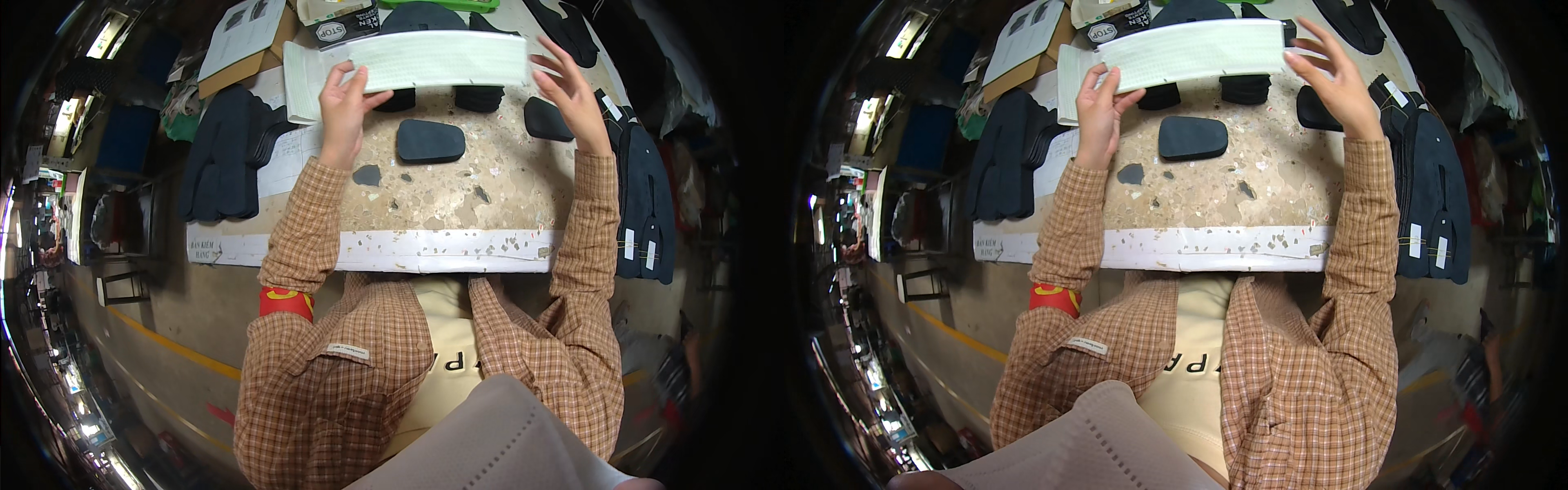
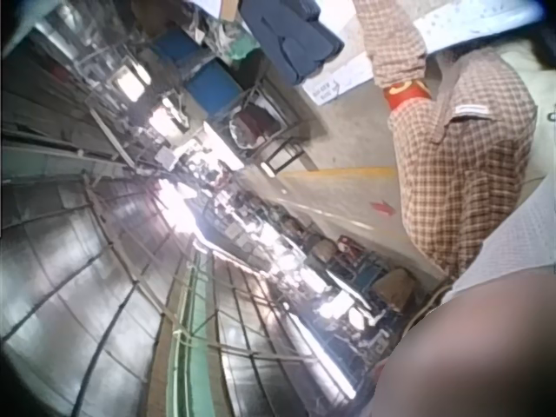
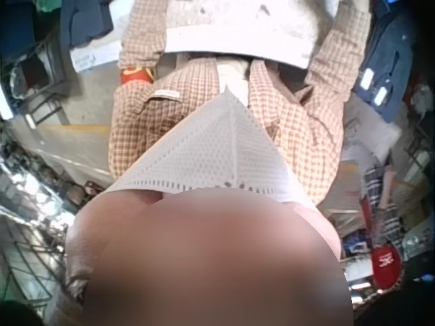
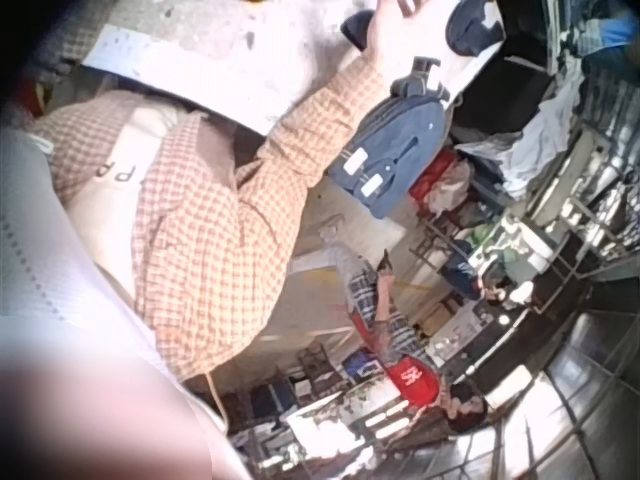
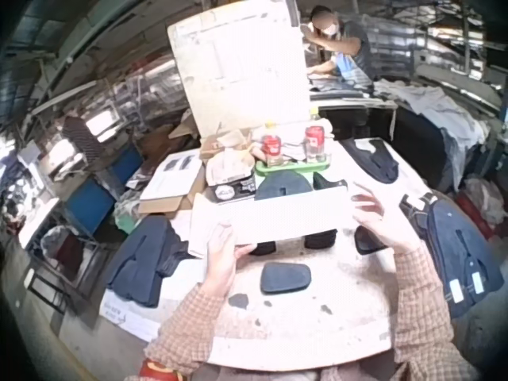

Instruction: The person handles black carpet pieces and white foam inserts on a workbench. They pick up and align the pieces, insert foam into the carpet, and stack the assembled units. The person repeats this process for multiple items, organizing them into neat stacks.

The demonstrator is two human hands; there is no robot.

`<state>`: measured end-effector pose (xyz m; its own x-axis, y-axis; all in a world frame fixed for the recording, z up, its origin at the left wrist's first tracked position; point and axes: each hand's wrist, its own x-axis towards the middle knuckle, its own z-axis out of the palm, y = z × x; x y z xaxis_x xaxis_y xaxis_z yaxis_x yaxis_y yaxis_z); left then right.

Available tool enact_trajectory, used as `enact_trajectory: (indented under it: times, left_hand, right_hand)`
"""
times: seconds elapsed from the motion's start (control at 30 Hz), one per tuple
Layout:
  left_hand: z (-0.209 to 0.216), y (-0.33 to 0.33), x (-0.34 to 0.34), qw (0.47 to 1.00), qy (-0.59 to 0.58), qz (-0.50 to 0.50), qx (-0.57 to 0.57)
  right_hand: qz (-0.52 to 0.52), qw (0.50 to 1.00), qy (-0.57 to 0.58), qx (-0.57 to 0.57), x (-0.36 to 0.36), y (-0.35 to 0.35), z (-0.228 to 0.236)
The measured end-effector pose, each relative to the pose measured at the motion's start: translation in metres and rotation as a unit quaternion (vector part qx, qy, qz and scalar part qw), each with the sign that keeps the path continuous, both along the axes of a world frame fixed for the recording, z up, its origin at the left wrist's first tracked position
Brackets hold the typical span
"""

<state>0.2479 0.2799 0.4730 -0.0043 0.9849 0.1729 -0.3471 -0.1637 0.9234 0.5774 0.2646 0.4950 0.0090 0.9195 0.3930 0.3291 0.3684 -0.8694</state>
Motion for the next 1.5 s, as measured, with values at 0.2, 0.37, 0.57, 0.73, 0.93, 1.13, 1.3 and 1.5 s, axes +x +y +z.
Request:
enact_trajectory:
  times: [0.2,0.37,0.57,0.73,0.93,1.13,1.3,1.5]
  left_hand:
    - [-0.008,-0.013,0.018,0.995,-0.063,-0.070,-0.031]
    - [-0.015,-0.017,0.024,0.980,-0.087,-0.136,-0.118]
    - [-0.013,-0.026,0.029,0.985,-0.013,-0.122,-0.121]
    - [-0.011,-0.034,0.037,0.987,0.003,-0.115,-0.110]
    - [-0.013,-0.039,0.041,0.977,-0.052,-0.156,-0.135]
    - [-0.016,-0.041,0.041,0.980,-0.039,-0.167,-0.101]
    - [-0.017,-0.042,0.043,0.984,-0.034,-0.153,-0.086]
    - [-0.017,-0.045,0.045,0.984,-0.037,-0.142,-0.102]
  right_hand:
    - [0.053,0.991,0.118,-0.042,-0.021,0.011,-0.002]
    - [0.064,0.983,0.166,-0.044,-0.023,0.013,-0.023]
    - [-0.070,0.996,0.056,0.007,-0.032,0.007,-0.026]
    - [-0.153,0.941,-0.196,0.228,-0.070,-0.015,-0.014]
    - [-0.017,0.947,-0.201,0.250,-0.112,-0.032,-0.021]
    - [-0.032,0.959,-0.175,0.223,-0.112,-0.034,-0.025]
    - [-0.038,0.966,-0.147,0.211,-0.116,-0.035,-0.026]
    - [-0.070,0.947,-0.173,0.262,-0.118,-0.039,-0.025]
